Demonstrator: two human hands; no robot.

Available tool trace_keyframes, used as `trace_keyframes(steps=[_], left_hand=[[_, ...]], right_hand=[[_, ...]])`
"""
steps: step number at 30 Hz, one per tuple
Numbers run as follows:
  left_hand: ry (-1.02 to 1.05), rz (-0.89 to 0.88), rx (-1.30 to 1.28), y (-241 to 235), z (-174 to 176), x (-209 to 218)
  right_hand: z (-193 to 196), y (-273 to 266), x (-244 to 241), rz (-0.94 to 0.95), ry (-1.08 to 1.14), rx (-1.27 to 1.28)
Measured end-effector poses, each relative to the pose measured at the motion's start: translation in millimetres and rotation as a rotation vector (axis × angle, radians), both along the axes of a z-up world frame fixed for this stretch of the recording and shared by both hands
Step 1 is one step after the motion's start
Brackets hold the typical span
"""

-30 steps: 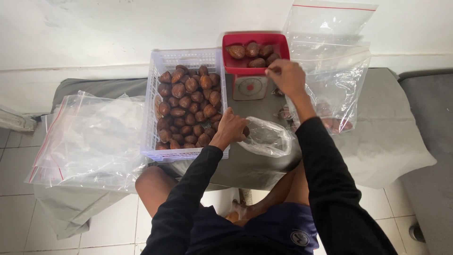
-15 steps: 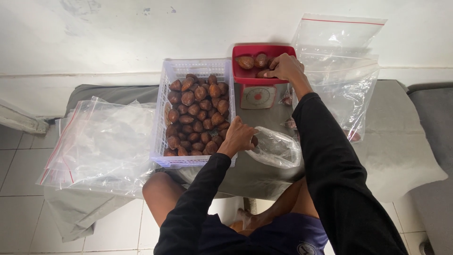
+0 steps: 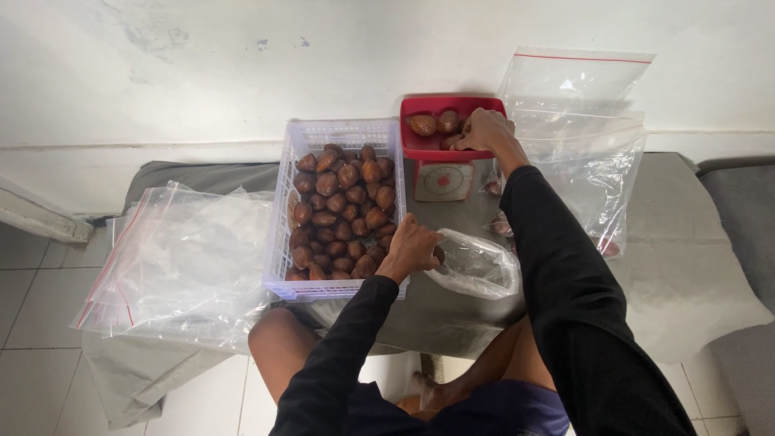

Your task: The person transfers brown, oval-shaped fruits from a red weighing tray into a clear plastic bag. After filling the bag, they seal it by pressing the zip-lock closure shut and set the sealed bag aside.

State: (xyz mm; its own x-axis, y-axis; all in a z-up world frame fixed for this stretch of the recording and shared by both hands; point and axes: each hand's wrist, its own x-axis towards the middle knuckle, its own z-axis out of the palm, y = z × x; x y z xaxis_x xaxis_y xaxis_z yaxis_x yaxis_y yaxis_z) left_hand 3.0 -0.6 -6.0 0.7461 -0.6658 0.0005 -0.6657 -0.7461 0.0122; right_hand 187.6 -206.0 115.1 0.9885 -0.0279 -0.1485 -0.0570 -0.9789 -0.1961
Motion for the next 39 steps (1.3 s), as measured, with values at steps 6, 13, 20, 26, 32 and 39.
trace_keyframes(steps=[6,13,20,26,32,39], left_hand=[[0.032,-0.005,-0.016,-1,3,2],[0.011,-0.011,-0.016,2,-2,2],[0.005,-0.011,-0.036,2,0,1],[0.039,-0.019,-0.027,2,3,2],[-0.024,-0.042,0.046,2,3,1],[0.019,0.005,0.114,-4,4,2]], right_hand=[[-11,-3,-2,0.028,-0.057,0.018],[-9,-1,-3,0.05,-0.092,0.054],[4,1,-18,0.049,-0.142,0.145],[55,6,-66,0.05,-0.42,0.211],[48,-2,-165,0.178,-0.595,0.484],[-30,-8,-254,0.034,-0.197,0.491]])
